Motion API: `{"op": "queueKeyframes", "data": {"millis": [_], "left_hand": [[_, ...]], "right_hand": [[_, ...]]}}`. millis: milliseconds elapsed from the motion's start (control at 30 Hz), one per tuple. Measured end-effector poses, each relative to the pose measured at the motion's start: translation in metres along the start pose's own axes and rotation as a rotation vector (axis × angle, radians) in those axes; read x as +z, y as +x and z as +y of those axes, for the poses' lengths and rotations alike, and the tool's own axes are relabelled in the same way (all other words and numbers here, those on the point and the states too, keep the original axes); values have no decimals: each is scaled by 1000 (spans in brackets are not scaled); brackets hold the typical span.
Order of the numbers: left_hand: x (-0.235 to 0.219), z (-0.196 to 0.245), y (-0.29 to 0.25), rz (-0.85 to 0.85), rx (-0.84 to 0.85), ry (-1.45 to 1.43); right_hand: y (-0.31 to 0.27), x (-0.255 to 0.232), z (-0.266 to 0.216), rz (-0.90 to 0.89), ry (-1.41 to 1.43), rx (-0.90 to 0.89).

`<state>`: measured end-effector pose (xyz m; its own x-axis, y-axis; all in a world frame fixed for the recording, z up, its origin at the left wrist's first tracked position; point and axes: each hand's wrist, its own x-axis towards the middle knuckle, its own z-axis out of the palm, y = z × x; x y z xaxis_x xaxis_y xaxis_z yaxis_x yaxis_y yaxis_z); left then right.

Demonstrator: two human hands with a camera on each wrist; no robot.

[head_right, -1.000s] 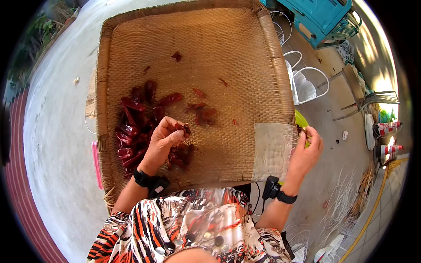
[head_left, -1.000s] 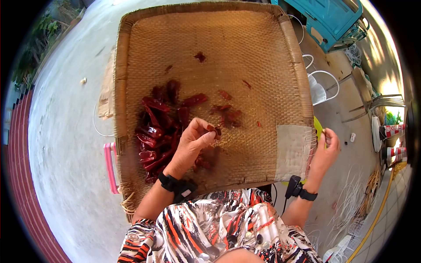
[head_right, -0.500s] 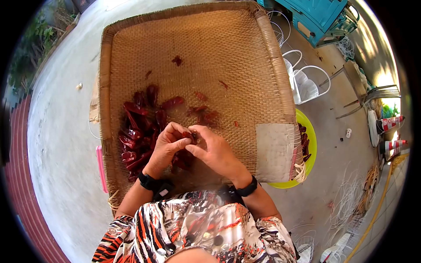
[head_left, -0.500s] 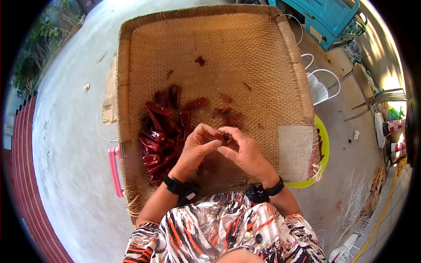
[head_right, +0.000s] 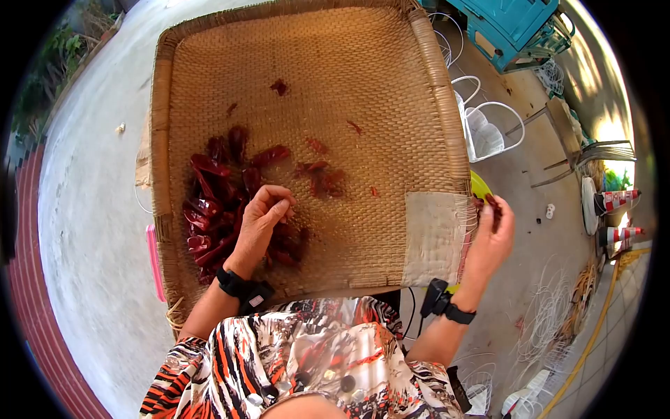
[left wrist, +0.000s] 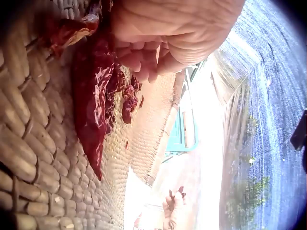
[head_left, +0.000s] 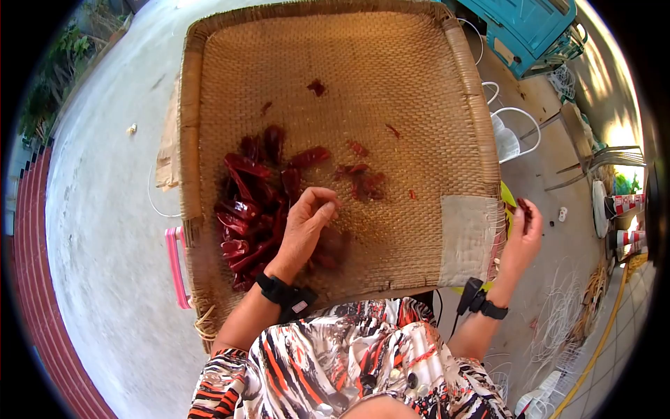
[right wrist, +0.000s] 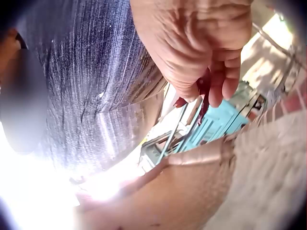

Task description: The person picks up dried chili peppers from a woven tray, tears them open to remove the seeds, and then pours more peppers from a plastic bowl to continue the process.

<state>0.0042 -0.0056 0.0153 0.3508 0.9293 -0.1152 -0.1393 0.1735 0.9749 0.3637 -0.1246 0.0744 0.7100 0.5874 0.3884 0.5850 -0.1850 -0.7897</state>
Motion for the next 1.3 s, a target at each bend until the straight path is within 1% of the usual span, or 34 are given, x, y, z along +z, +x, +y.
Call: {"op": "queueKeyframes", "data": {"millis": [67, 167, 200, 300, 367, 433, 500, 600, 700, 800, 900, 1000, 1033, 1133, 1233, 1300], "left_hand": [[-1, -5, 1, -25, -18, 13], [0, -7, 0, -42, -8, 50], [0, -7, 0, -44, 2, 66], [-3, -10, 2, -57, -17, 101], [-3, -9, 2, -56, -37, 187], [-4, -9, 3, -58, -48, 231], [-5, -13, 4, -63, -57, 233], [-6, -12, 4, -53, -61, 244], [-5, -13, 4, -55, -50, 227], [-5, -10, 3, -66, -49, 242], [-3, -6, 3, -65, 50, 397], [5, 7, -1, -74, -25, 323], [4, 6, -1, -111, -26, 297], [-2, 1, 1, -202, -23, 222], [-6, -1, 2, -263, -42, 148], [-5, 0, 2, -311, -83, 105]], "right_hand": [[10, -22, 27, 50, -305, -15], [4, -21, 45, 60, -660, -29], [1, -16, 38, 82, -665, -104], [-10, 13, -10, -156, -237, 38], [-18, 41, -43, -397, -102, 102], [-32, 74, -59, -525, -211, -276], [-47, 105, -81, -663, -149, -395], [-56, 140, -95, -683, -165, -518], [-60, 162, -86, -694, -237, -533], [-58, 162, -82, -766, -221, -478], [-62, 152, -86, -854, -88, -375], [-77, 142, -106, -911, 91, -223], [-83, 142, -107, -925, 101, -197], [-94, 144, -105, -950, 132, -142], [-98, 143, -96, -978, 274, -28], [-98, 134, -95, -957, 285, -36]]}}
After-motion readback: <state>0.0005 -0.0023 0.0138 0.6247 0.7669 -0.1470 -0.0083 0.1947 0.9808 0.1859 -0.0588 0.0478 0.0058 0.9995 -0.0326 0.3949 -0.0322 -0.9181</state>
